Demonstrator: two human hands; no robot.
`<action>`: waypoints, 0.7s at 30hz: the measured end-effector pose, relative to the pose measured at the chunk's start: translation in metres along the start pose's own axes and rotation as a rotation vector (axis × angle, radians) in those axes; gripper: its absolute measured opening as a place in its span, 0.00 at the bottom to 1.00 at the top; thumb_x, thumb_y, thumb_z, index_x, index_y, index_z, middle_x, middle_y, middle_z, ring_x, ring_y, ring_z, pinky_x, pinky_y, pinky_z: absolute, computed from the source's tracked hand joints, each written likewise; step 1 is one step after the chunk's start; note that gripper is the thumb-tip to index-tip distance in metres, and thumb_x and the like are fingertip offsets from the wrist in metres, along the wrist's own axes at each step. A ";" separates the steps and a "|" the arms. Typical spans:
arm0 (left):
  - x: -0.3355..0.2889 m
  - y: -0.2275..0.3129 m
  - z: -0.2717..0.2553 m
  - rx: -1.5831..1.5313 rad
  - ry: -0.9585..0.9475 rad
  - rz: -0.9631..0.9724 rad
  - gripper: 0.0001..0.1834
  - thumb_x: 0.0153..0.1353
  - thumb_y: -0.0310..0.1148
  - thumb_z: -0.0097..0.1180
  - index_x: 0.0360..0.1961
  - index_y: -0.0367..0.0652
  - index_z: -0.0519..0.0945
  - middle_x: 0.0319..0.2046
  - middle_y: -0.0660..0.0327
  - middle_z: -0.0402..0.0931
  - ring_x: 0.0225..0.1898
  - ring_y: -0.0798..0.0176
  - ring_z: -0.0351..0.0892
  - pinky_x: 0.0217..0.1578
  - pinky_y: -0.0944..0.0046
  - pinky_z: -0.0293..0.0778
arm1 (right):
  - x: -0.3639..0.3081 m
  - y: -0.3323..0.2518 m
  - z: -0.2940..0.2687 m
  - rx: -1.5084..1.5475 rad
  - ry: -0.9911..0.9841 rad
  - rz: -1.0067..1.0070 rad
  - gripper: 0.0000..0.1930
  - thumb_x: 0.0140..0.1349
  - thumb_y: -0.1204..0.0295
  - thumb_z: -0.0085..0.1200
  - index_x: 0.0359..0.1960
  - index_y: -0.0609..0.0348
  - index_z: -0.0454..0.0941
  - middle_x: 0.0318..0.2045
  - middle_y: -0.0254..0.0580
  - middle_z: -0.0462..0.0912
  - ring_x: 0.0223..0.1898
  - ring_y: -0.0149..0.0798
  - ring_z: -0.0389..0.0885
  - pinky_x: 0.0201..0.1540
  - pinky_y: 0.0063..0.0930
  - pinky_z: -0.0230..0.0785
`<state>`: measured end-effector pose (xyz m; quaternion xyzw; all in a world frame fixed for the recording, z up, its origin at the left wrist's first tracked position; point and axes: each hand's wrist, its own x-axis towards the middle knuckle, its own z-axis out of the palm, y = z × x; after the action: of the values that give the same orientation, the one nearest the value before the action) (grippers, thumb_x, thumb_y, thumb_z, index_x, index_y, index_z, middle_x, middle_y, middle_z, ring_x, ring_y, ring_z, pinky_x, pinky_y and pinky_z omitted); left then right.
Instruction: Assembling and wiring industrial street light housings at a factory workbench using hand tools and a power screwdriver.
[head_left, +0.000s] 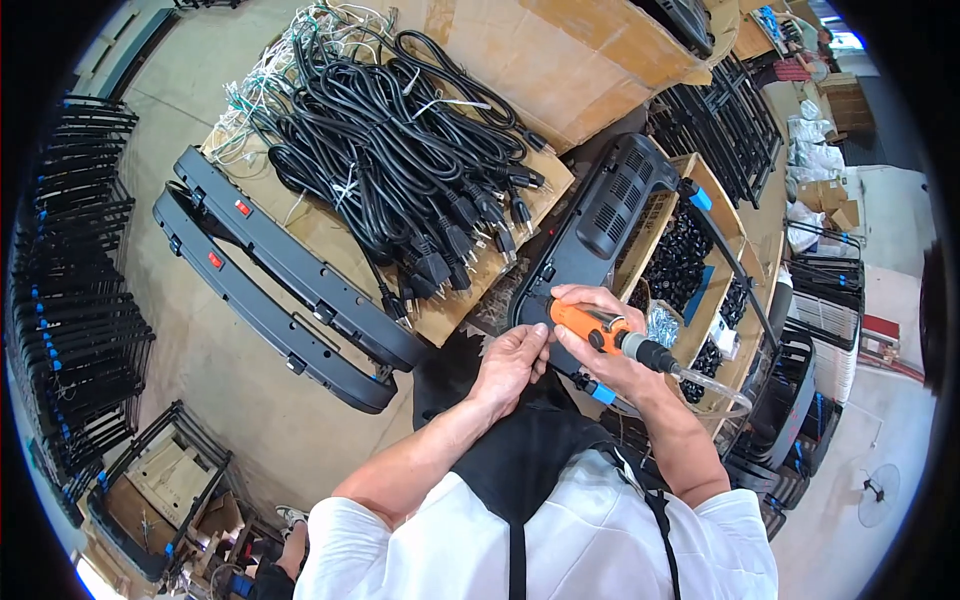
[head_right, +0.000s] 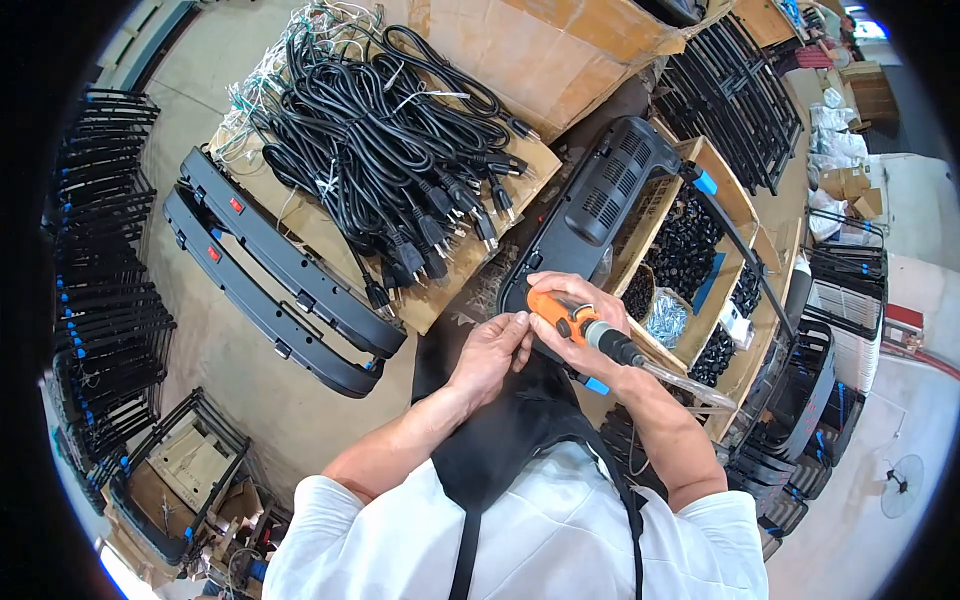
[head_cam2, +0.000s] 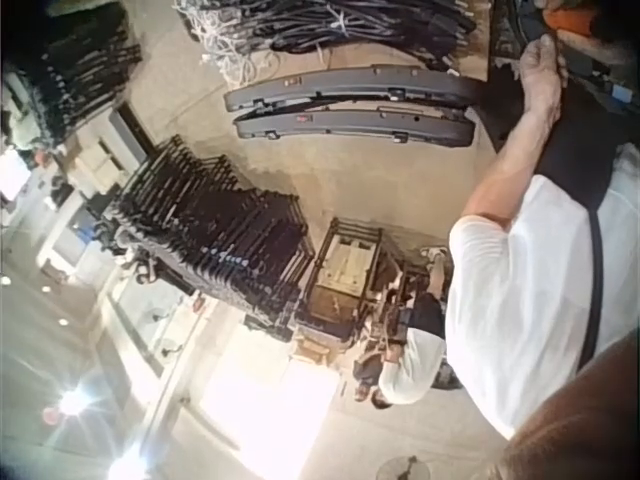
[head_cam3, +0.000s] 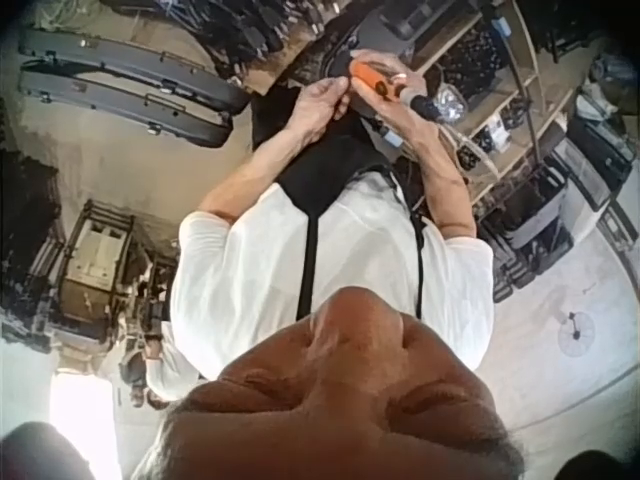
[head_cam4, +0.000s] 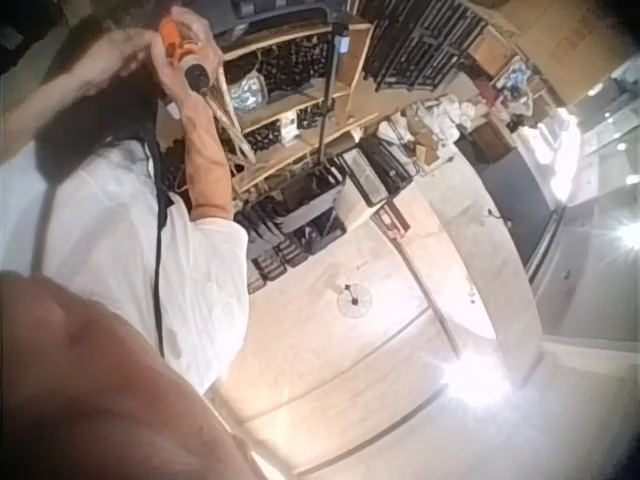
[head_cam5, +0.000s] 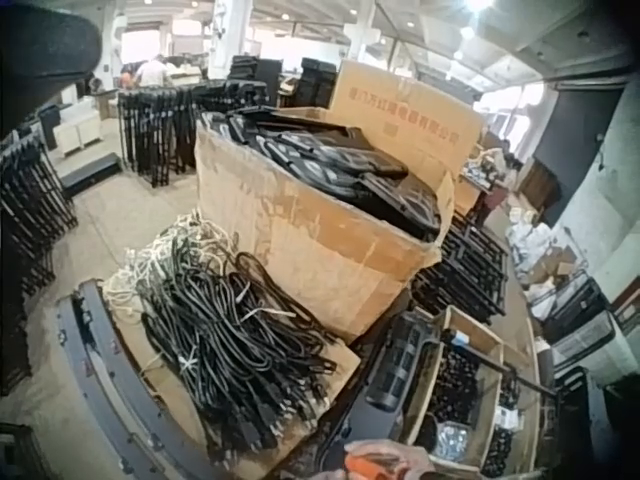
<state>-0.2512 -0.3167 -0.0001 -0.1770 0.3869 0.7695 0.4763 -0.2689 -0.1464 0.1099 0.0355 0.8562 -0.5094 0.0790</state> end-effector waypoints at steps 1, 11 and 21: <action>-0.003 0.003 0.001 -0.001 0.020 0.023 0.16 0.85 0.41 0.45 0.46 0.44 0.81 0.31 0.67 0.79 0.30 0.72 0.75 0.30 0.71 0.71 | 0.000 -0.001 -0.001 -0.022 0.011 -0.020 0.18 0.62 0.76 0.69 0.54 0.57 0.81 0.57 0.44 0.87 0.56 0.37 0.87 0.61 0.34 0.79; -0.009 0.003 -0.012 -0.043 -0.024 0.029 0.16 0.84 0.36 0.46 0.57 0.36 0.80 0.43 0.62 0.84 0.38 0.69 0.82 0.41 0.68 0.80 | 0.004 -0.001 0.002 0.019 -0.019 0.031 0.20 0.60 0.78 0.70 0.55 0.57 0.82 0.58 0.45 0.86 0.59 0.39 0.85 0.65 0.37 0.77; 0.037 0.026 0.047 -0.193 0.023 0.024 0.15 0.80 0.39 0.56 0.55 0.39 0.82 0.41 0.62 0.86 0.37 0.70 0.83 0.39 0.69 0.80 | -0.016 -0.006 -0.089 0.170 0.190 -0.055 0.27 0.60 0.79 0.67 0.62 0.61 0.74 0.58 0.50 0.84 0.61 0.44 0.83 0.68 0.43 0.74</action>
<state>-0.2873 -0.2651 0.0169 -0.2264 0.3184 0.8067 0.4434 -0.2631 -0.0712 0.1597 0.0666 0.8142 -0.5764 -0.0199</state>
